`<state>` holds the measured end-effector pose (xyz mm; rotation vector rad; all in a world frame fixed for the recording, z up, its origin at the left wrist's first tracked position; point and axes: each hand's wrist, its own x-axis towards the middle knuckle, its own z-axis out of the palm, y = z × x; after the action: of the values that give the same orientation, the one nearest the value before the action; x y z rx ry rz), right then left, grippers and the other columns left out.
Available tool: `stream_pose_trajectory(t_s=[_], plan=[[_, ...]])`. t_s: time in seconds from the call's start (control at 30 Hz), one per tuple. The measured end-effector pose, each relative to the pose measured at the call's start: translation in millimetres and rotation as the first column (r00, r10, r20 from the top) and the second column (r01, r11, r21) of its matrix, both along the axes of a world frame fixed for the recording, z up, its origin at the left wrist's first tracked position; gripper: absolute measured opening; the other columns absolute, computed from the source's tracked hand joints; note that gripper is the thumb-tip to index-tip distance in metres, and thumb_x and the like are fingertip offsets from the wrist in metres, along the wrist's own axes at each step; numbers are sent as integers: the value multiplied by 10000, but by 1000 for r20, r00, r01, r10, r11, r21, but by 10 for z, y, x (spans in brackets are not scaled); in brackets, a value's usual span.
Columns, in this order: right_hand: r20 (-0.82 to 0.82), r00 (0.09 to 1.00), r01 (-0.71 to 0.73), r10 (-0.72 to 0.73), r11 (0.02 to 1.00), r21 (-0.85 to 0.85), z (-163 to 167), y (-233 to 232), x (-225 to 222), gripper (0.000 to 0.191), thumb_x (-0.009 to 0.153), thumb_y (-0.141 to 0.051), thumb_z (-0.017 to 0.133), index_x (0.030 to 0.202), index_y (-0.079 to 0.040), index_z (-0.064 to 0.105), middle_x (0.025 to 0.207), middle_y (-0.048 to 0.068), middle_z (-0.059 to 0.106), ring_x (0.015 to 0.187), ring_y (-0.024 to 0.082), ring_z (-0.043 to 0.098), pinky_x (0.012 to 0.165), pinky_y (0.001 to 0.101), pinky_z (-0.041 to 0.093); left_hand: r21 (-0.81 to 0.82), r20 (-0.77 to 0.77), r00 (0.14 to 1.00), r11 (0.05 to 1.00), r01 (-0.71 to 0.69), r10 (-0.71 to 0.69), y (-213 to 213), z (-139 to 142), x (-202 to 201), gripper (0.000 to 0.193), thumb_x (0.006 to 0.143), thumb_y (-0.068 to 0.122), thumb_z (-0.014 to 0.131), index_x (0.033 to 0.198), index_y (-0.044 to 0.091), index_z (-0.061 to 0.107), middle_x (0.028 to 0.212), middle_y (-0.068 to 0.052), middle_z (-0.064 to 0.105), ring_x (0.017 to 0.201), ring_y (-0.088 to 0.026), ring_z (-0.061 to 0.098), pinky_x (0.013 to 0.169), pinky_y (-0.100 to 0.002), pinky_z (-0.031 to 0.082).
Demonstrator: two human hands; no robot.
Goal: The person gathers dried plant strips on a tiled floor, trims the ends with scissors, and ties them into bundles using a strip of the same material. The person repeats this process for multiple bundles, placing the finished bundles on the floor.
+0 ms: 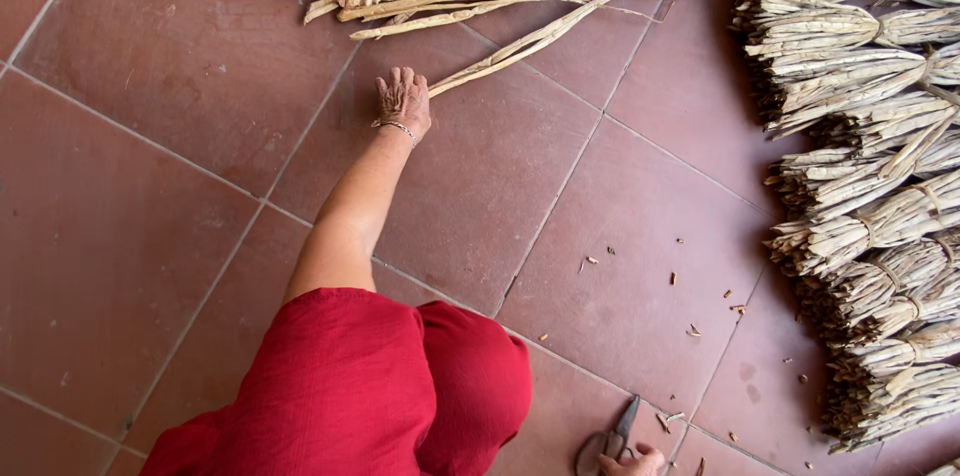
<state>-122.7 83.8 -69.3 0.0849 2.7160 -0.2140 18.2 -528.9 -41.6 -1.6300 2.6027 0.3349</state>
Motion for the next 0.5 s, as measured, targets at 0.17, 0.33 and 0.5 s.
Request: stream_pose_trajectory(t_s=[0.17,0.33,0.5], plan=[[231,932,-313,281,942,118,-42,-229,-46,762,571,-317,971,1169,-87,559,892,108,733,943,310,711,888,463,570,-174,-215,969,981,81,-118,-256,-199,5,258,874,69,620,1131,44,607,1122,-200,641,1089,-372,598,904,-495,503],[344,876,-337,337,939,-61,49,-431,-247,579,674,-175,822,1200,-84,599,773,83,717,771,248,743,744,412,593,-61,-285,948,989,131,-143,-527,-67,81,188,926,33,549,1111,17,577,1010,-227,669,964,-413,656,799,-540,528],[431,780,-270,455,864,-424,197,-774,-586,457,728,-89,796,1172,-73,694,676,26,607,611,134,574,547,302,484,168,-100,988,977,130,-114,-565,328,218,276,906,61,552,1176,42,605,1114,-275,711,1068,-445,674,908,-536,536]])
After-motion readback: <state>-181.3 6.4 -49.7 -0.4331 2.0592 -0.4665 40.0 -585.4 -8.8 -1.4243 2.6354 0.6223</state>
